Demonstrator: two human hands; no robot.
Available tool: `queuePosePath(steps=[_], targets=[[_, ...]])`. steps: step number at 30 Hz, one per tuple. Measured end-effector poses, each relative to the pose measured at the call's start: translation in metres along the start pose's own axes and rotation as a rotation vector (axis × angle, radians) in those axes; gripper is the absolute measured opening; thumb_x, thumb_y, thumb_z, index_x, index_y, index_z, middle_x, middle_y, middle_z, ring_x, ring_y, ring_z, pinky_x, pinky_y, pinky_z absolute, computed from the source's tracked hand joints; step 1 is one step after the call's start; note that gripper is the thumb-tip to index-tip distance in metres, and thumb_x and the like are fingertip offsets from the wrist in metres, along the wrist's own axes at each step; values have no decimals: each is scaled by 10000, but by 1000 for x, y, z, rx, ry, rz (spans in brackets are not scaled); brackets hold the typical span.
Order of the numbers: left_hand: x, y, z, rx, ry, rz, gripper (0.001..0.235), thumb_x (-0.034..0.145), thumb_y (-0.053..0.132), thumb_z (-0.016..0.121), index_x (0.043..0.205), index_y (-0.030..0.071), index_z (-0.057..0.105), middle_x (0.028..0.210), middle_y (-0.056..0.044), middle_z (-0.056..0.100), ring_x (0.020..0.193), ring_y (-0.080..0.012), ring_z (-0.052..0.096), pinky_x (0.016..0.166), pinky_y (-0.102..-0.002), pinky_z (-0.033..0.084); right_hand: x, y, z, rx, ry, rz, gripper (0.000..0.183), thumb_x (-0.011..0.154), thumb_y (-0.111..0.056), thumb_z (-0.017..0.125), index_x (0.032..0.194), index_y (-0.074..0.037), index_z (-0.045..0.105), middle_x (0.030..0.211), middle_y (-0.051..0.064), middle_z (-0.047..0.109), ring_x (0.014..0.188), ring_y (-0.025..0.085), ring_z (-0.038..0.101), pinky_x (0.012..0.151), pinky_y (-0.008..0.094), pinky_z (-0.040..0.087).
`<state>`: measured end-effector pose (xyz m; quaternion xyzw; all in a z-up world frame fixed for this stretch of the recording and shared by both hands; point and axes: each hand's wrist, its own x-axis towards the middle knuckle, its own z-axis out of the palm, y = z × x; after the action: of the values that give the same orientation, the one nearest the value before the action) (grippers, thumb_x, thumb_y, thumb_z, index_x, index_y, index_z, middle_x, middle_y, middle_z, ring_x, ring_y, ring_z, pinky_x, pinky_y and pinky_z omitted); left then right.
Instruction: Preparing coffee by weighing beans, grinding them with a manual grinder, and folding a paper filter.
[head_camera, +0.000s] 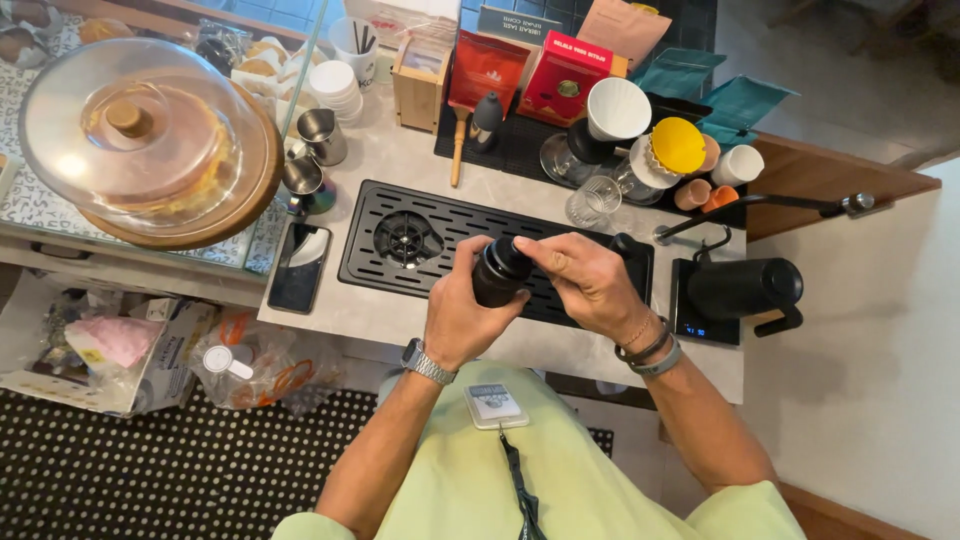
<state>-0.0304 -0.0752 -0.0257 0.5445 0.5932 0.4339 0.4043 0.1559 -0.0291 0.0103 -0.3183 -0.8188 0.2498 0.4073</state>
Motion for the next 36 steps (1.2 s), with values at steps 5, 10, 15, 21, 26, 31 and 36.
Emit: queuePosePath(steps=[5,10,15,21,26,31,36], targets=[[-2,3,0,11,1,68,687,684,319,868,1284,240,542,939,-147,763,937,-427,746,824,-514,587,6,-12,-11,-16,-64,-16,361,973,57,623,1293,-69,736,1013,100,767,901,269,747,802,374,591],[0,4,12,119,78,76,657,729,318,850,1288,205,524,906,-185,743,865,-447,748,769,-512,596,1,-13,-14,-69,-81,-18,411,981,79,582,1350,-53,707,979,115,754,842,283,729,761,379,586],[6,-3,20,106,105,107,658,720,312,866,1274,187,533,898,-187,742,848,-444,752,753,-498,604,3,-9,-15,-152,-100,-58,413,987,72,565,1360,-42,700,984,99,741,838,269,717,778,372,583],[13,-16,31,72,175,237,651,688,245,880,1255,178,566,891,-158,743,841,-389,758,766,-445,611,1,-3,-23,-569,-114,-286,369,1008,8,560,1355,-17,686,994,90,698,857,250,682,866,379,580],[9,-37,27,17,204,440,699,590,232,942,1232,205,667,934,-46,757,886,-256,757,851,-347,590,-8,9,-39,-882,-91,-461,187,1024,-87,604,1151,-42,733,976,78,681,937,227,669,1030,422,525],[20,-45,27,-80,113,525,535,612,247,976,1069,188,702,920,-1,703,909,-215,708,939,-318,520,-35,29,-19,-632,-107,-222,173,959,-79,677,1128,-52,703,951,58,715,928,213,699,1050,406,524],[81,-105,62,-109,-112,293,763,538,419,1008,1170,210,635,1069,21,642,1126,-208,588,1059,-363,355,-51,106,28,-362,-51,96,246,979,-91,622,1219,-43,649,995,103,721,1035,287,688,1092,463,446]])
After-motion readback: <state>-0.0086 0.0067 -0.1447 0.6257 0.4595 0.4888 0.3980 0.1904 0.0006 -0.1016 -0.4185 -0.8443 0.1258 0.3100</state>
